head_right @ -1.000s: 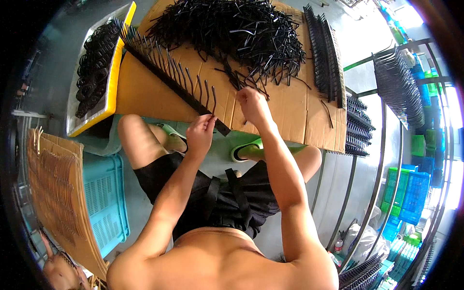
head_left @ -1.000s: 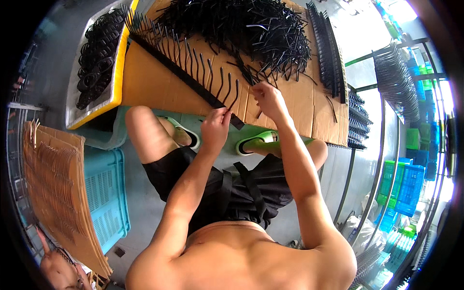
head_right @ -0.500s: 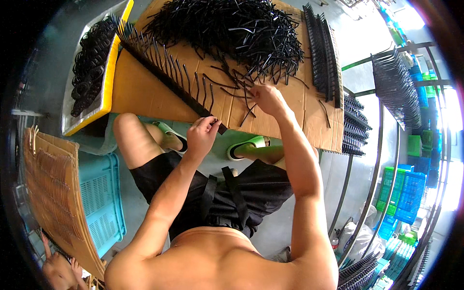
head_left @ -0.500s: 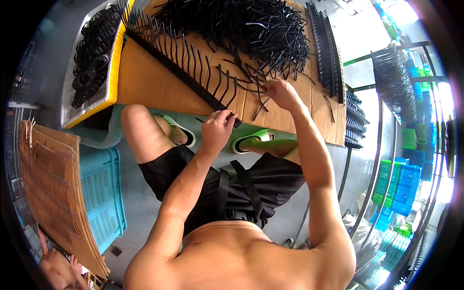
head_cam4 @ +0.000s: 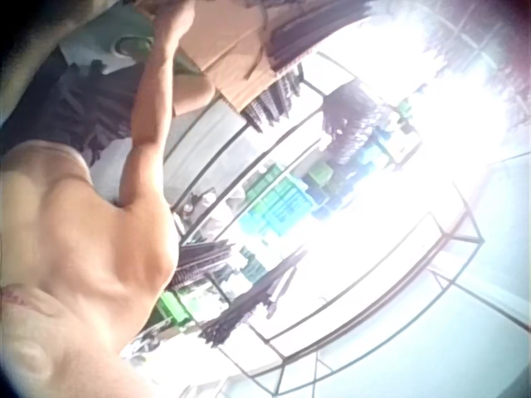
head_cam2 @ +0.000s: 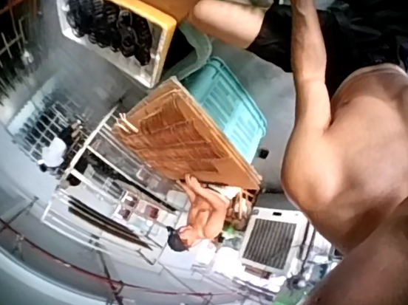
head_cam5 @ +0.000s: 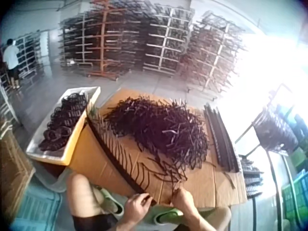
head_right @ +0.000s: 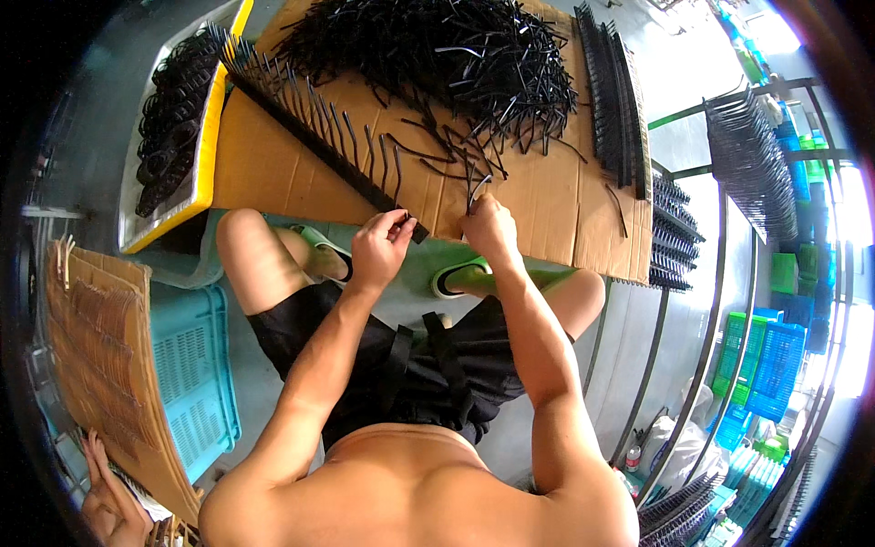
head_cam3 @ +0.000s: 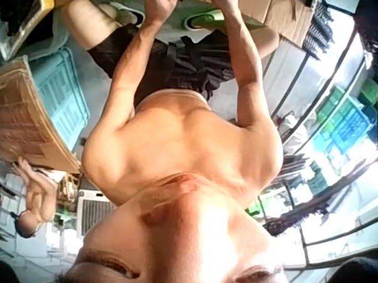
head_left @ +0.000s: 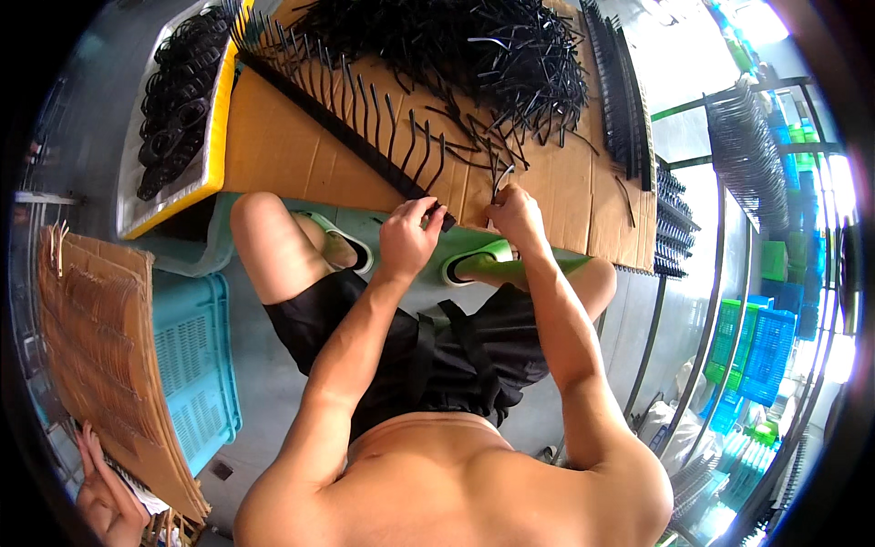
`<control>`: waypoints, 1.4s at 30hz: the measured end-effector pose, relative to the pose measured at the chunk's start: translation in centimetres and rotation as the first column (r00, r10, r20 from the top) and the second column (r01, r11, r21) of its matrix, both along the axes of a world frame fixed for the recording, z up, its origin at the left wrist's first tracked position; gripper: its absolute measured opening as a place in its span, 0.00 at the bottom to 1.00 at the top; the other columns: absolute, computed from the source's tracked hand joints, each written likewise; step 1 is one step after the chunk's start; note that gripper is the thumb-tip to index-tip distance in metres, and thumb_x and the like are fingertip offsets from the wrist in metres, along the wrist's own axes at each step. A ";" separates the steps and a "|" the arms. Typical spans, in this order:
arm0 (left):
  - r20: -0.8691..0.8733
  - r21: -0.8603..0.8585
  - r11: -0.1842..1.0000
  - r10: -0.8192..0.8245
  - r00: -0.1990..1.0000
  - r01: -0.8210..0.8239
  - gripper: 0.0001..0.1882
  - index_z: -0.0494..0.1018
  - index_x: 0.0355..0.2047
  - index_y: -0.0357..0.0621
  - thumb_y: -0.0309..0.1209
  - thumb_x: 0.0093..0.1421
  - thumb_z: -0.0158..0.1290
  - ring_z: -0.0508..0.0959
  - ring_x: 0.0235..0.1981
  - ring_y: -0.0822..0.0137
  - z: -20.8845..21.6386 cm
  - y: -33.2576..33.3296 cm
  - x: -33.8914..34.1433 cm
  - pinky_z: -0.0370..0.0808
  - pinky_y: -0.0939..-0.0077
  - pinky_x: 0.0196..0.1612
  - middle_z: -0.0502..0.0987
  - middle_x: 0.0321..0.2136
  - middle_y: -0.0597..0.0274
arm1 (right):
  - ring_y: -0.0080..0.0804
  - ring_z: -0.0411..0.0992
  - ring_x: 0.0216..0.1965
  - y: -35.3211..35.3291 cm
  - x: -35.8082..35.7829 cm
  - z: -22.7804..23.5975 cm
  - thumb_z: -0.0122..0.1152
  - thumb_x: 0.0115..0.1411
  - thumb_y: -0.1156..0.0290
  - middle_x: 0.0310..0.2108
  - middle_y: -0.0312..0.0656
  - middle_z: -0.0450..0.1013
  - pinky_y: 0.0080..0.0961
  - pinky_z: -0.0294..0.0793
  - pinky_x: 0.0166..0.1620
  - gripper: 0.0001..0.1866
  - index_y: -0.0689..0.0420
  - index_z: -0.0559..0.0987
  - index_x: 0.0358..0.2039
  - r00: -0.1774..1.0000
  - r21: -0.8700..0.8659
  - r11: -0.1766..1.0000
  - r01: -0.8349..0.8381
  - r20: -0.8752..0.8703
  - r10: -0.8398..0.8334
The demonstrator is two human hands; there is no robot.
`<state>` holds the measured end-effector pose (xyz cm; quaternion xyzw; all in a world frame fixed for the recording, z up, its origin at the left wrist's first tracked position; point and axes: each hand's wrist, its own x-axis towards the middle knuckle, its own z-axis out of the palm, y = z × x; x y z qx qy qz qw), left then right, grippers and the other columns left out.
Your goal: The person inserts black bristle-like pieces into a long black band, working one at a time. The person occasionally lifts the band to check alignment and continues inserting bristles along its length.
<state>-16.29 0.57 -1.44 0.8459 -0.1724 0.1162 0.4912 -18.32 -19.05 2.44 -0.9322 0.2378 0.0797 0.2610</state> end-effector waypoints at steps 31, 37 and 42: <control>0.081 -0.074 0.997 0.010 0.997 -0.004 0.09 0.77 0.35 0.42 0.27 0.53 0.62 0.79 0.28 0.61 0.5 0.0 -0.9 0.76 0.70 0.30 0.79 0.30 0.58 | 0.22 0.76 0.32 6.9 -2.0 2.1 0.63 0.60 0.76 0.30 0.39 0.78 0.20 0.76 0.36 0.06 0.64 0.78 0.37 0.830 0.761 0.646 -0.055 0.394 -0.394; 0.068 -0.019 0.995 -0.097 0.993 0.099 0.10 0.79 0.36 0.43 0.28 0.51 0.62 0.80 0.29 0.62 0.9 -0.5 -1.3 0.78 0.70 0.30 0.81 0.31 0.58 | 0.23 0.76 0.32 6.6 -2.8 1.7 0.62 0.61 0.76 0.30 0.40 0.77 0.21 0.77 0.39 0.06 0.65 0.76 0.37 0.787 0.838 0.545 -0.032 0.358 -0.502; 0.149 0.023 0.995 -0.096 0.984 0.094 0.09 0.78 0.35 0.43 0.27 0.52 0.62 0.81 0.30 0.59 0.9 -0.5 -0.9 0.77 0.67 0.31 0.81 0.29 0.58 | 0.22 0.75 0.32 6.7 -3.0 0.9 0.63 0.60 0.76 0.29 0.39 0.77 0.20 0.77 0.38 0.06 0.64 0.77 0.36 0.788 0.795 0.606 -0.006 0.377 -0.487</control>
